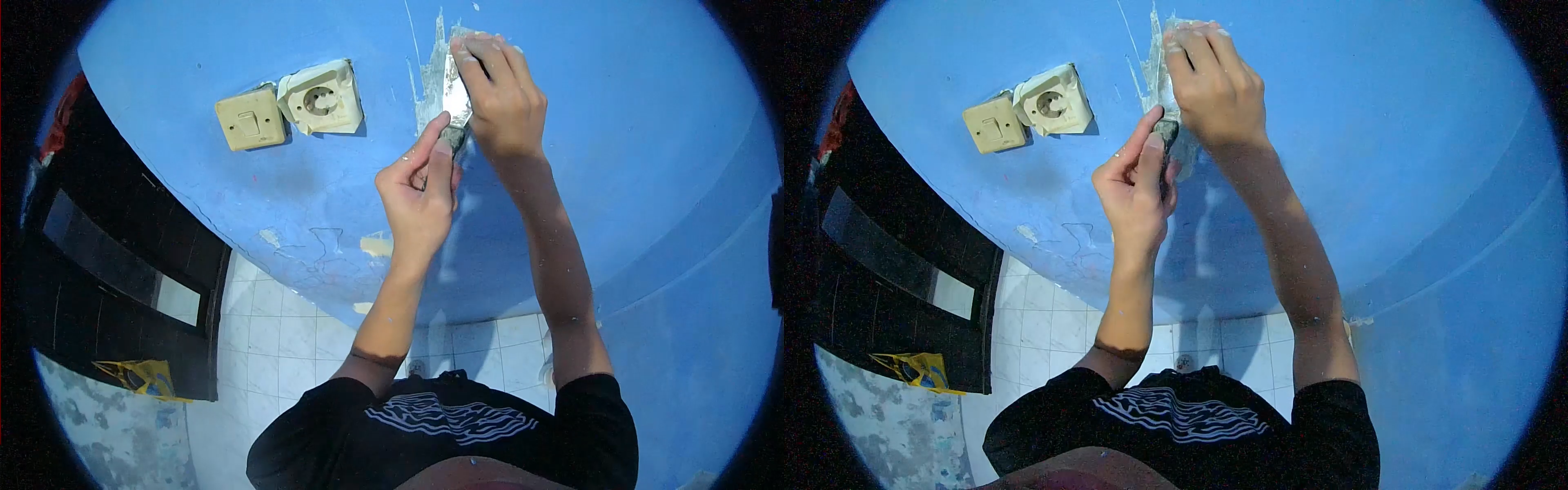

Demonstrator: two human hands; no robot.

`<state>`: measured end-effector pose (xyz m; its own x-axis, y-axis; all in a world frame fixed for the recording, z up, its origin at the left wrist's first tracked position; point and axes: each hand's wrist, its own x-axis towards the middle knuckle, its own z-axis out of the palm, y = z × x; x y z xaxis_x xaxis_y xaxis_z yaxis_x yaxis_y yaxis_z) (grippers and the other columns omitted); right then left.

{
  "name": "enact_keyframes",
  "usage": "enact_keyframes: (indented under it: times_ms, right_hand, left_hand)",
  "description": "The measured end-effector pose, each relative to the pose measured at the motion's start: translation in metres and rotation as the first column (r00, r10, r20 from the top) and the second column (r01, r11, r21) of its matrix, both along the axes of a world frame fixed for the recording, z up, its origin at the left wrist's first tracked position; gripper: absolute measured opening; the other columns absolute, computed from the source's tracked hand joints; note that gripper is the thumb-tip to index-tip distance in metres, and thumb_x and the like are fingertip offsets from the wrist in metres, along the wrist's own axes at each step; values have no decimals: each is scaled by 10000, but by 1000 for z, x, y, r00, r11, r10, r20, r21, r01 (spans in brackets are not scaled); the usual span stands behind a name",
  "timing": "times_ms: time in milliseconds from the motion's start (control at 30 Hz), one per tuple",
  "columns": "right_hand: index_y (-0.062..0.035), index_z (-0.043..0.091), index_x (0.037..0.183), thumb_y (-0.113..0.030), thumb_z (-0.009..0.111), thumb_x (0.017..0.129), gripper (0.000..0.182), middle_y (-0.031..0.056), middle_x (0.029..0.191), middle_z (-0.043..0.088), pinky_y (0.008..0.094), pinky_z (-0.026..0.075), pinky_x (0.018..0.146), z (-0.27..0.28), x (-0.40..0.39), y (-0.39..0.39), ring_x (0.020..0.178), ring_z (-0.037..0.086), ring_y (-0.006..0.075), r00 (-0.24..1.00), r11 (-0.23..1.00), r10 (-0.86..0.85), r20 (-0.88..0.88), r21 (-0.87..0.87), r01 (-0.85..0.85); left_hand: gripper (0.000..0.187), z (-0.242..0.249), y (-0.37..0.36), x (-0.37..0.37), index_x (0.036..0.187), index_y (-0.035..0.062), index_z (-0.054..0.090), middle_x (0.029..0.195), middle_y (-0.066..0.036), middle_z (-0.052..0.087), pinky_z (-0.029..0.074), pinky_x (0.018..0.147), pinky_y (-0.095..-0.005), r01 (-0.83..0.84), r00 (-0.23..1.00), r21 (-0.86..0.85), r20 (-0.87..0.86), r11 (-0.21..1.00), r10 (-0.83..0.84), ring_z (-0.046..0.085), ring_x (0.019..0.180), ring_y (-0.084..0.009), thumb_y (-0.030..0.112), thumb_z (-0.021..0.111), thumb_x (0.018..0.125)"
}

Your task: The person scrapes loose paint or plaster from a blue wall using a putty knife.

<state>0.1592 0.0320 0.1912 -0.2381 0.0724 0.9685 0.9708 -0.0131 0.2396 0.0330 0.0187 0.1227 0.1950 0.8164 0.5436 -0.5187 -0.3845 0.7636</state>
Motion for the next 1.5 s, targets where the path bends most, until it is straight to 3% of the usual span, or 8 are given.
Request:
enact_keyframes:
  times_ms: [100,1267,1333,1500]
  right_hand:
    - [-43,684,1039,-42,653,739,301,48,1048,661,333,553,926,-2,7,4,1061,635,226,998,999,14,55,31,-16]
    - [-55,684,1059,-36,630,759,305,46,1058,660,341,554,927,7,5,3,1057,633,238,1000,1000,10,28,21,-11]
    - [-56,685,1056,-35,630,760,302,44,1056,660,337,558,919,-3,5,2,1057,634,237,999,1000,3,33,14,-3]
    - [-50,677,1078,-42,631,759,323,48,1073,660,331,563,901,6,7,5,1071,631,247,999,999,24,43,41,-26]
  left_hand:
    - [308,2,0,1,1265,-4,630,602,37,514,278,385,-185,4,1000,6,19,1000,-4,399,443,-18,91,563,980]
    - [307,14,0,-1,1251,9,644,597,35,517,286,380,-195,13,1000,-30,10,999,-13,393,437,-24,137,586,977]
    - [305,2,-1,1,1246,1,643,596,31,517,277,376,-190,-40,999,2,-10,999,40,394,436,-21,136,581,980]
    - [315,9,2,2,1263,2,630,604,19,520,274,369,-193,23,1000,-11,7,1000,-23,382,428,-22,139,572,985]
